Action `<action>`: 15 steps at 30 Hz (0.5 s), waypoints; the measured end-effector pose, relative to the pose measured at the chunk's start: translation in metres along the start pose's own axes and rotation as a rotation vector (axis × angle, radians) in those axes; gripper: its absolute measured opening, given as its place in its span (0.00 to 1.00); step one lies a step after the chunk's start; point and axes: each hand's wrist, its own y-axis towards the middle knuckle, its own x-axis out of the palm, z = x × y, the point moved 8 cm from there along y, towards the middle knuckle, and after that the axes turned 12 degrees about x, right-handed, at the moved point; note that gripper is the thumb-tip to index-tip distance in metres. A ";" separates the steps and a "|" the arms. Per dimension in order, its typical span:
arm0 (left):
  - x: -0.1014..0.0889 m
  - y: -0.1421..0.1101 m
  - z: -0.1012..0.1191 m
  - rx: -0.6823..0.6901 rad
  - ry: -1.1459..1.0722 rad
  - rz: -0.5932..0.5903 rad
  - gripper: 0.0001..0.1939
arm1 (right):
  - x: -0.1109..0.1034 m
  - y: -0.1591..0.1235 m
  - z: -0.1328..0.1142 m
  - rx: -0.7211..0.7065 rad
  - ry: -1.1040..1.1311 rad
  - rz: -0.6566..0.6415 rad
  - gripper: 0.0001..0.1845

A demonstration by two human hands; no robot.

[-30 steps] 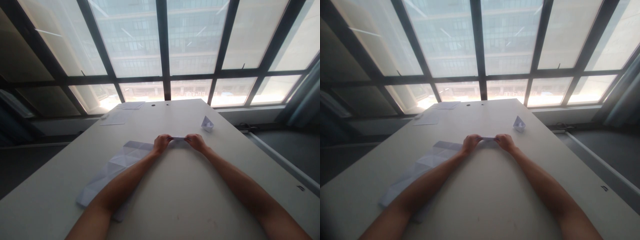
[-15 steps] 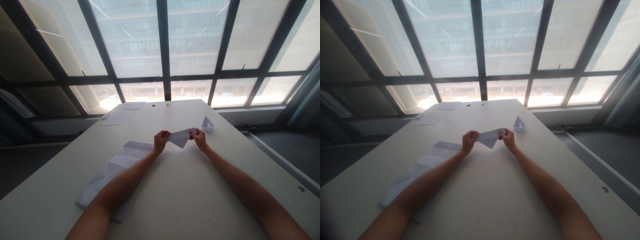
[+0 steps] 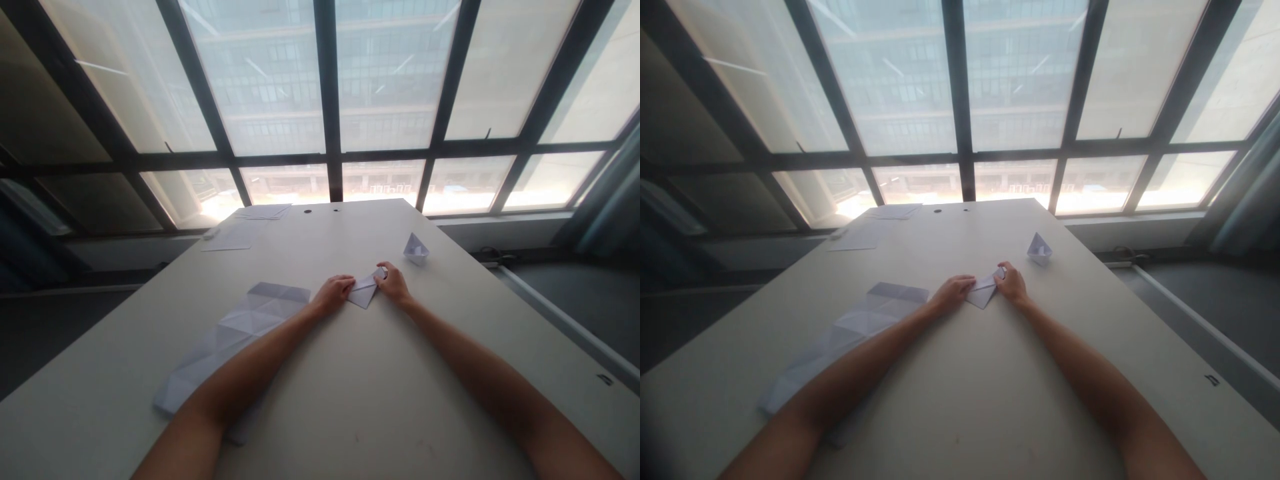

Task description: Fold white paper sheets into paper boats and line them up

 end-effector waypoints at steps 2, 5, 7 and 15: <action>0.010 0.000 0.008 0.069 0.002 -0.112 0.19 | -0.002 -0.006 -0.002 0.008 -0.184 0.049 0.22; 0.021 -0.003 0.010 0.095 0.053 -0.271 0.26 | -0.003 -0.015 -0.011 -0.059 -0.369 0.098 0.23; 0.025 -0.005 0.010 0.103 0.073 -0.341 0.30 | -0.004 -0.020 -0.016 -0.123 -0.447 0.141 0.24; 0.025 -0.007 0.016 0.138 0.091 -0.383 0.35 | 0.029 -0.032 -0.033 -0.357 -0.427 -0.069 0.23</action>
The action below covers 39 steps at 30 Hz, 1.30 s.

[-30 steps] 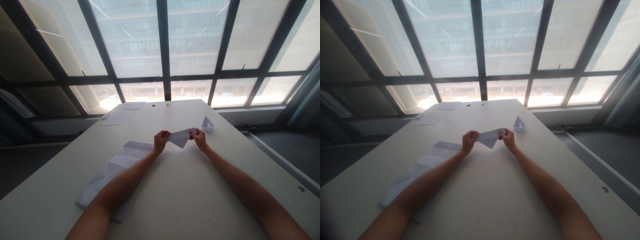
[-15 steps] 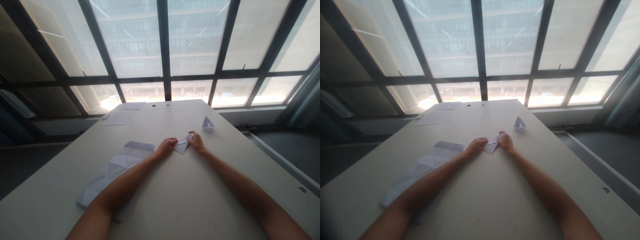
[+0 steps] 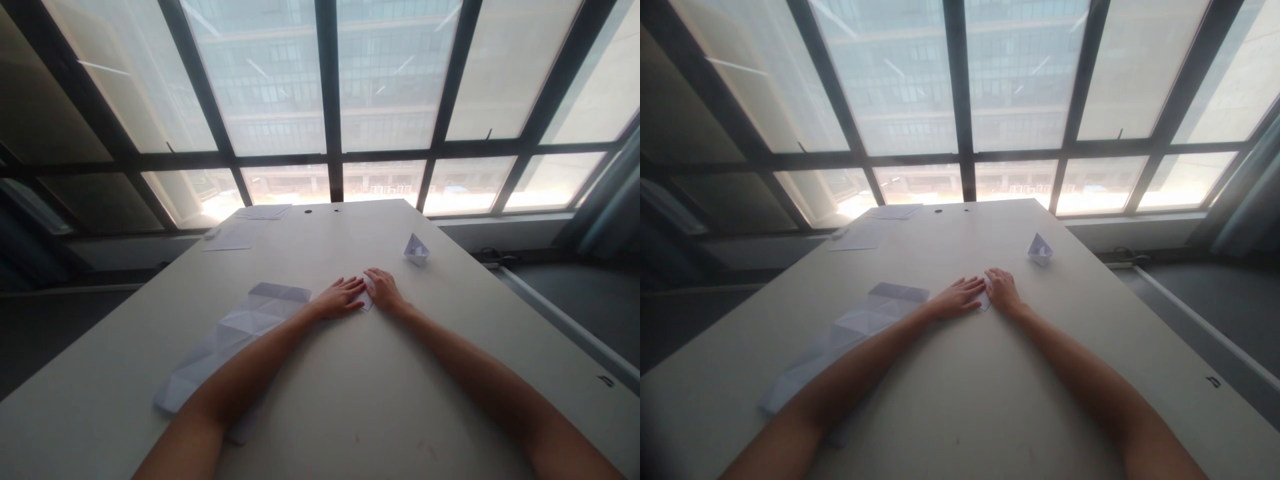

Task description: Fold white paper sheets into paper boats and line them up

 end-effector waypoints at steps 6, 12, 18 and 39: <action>-0.001 -0.001 -0.001 -0.066 0.008 0.027 0.35 | 0.016 -0.006 -0.011 -0.087 -0.050 -0.180 0.26; 0.000 -0.003 -0.007 -0.175 0.037 0.021 0.37 | 0.020 -0.007 -0.001 0.027 -0.150 -0.204 0.30; 0.002 -0.004 -0.014 -0.218 0.055 0.032 0.38 | 0.022 -0.005 0.007 0.120 -0.207 -0.186 0.35; -0.004 -0.002 -0.007 -0.145 0.049 0.067 0.34 | 0.026 -0.012 -0.016 -0.194 -0.093 -0.295 0.35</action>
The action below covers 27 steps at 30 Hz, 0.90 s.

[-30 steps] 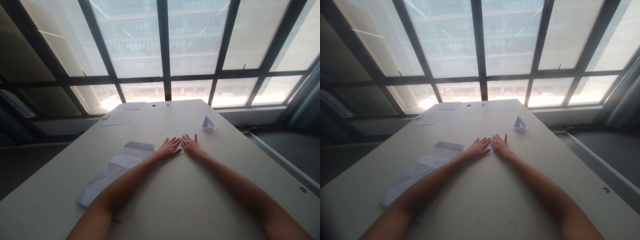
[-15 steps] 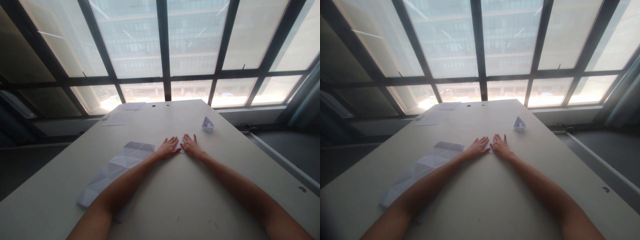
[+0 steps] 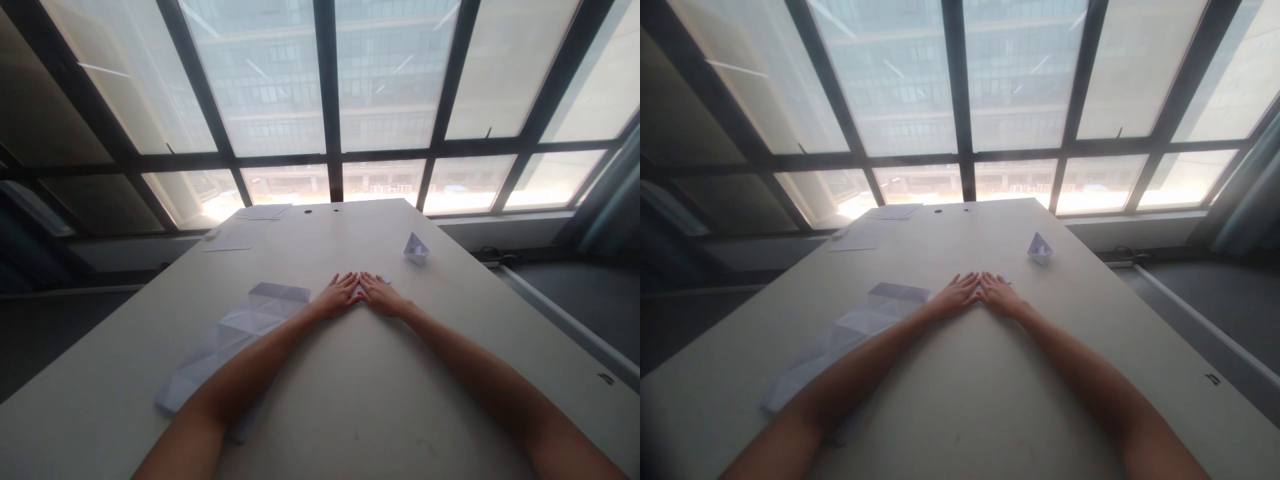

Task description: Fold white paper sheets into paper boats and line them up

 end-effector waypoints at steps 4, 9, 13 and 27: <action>-0.001 -0.001 0.001 -0.024 -0.008 -0.007 0.34 | 0.001 0.001 0.002 0.023 -0.006 0.008 0.35; 0.000 -0.003 -0.006 -0.112 0.018 0.019 0.36 | 0.002 0.003 0.008 0.070 -0.011 0.009 0.36; 0.001 -0.004 -0.010 -0.180 0.028 0.011 0.38 | 0.000 0.005 0.019 0.153 -0.029 0.009 0.37; 0.005 -0.005 -0.015 -0.166 0.027 -0.020 0.36 | -0.007 0.003 0.049 0.439 -0.051 0.093 0.36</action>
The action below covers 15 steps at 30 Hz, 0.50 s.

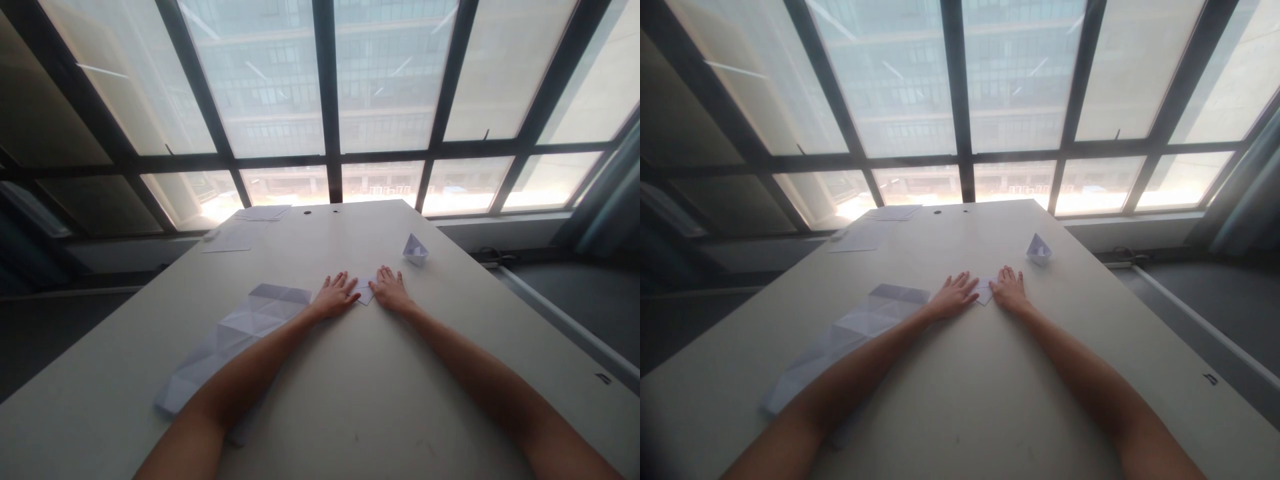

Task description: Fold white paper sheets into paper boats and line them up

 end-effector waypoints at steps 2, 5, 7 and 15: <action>0.000 0.000 0.001 0.012 0.002 -0.007 0.35 | -0.004 -0.002 -0.001 0.001 0.008 0.048 0.33; -0.001 0.000 0.003 0.022 0.010 -0.020 0.34 | -0.015 -0.007 -0.012 -0.106 0.033 0.145 0.29; -0.002 0.000 0.005 0.041 0.014 -0.027 0.33 | -0.020 -0.013 -0.023 -0.228 0.054 0.184 0.26; -0.004 0.000 0.011 0.104 -0.008 -0.028 0.30 | -0.007 -0.011 -0.036 -0.381 0.213 0.010 0.23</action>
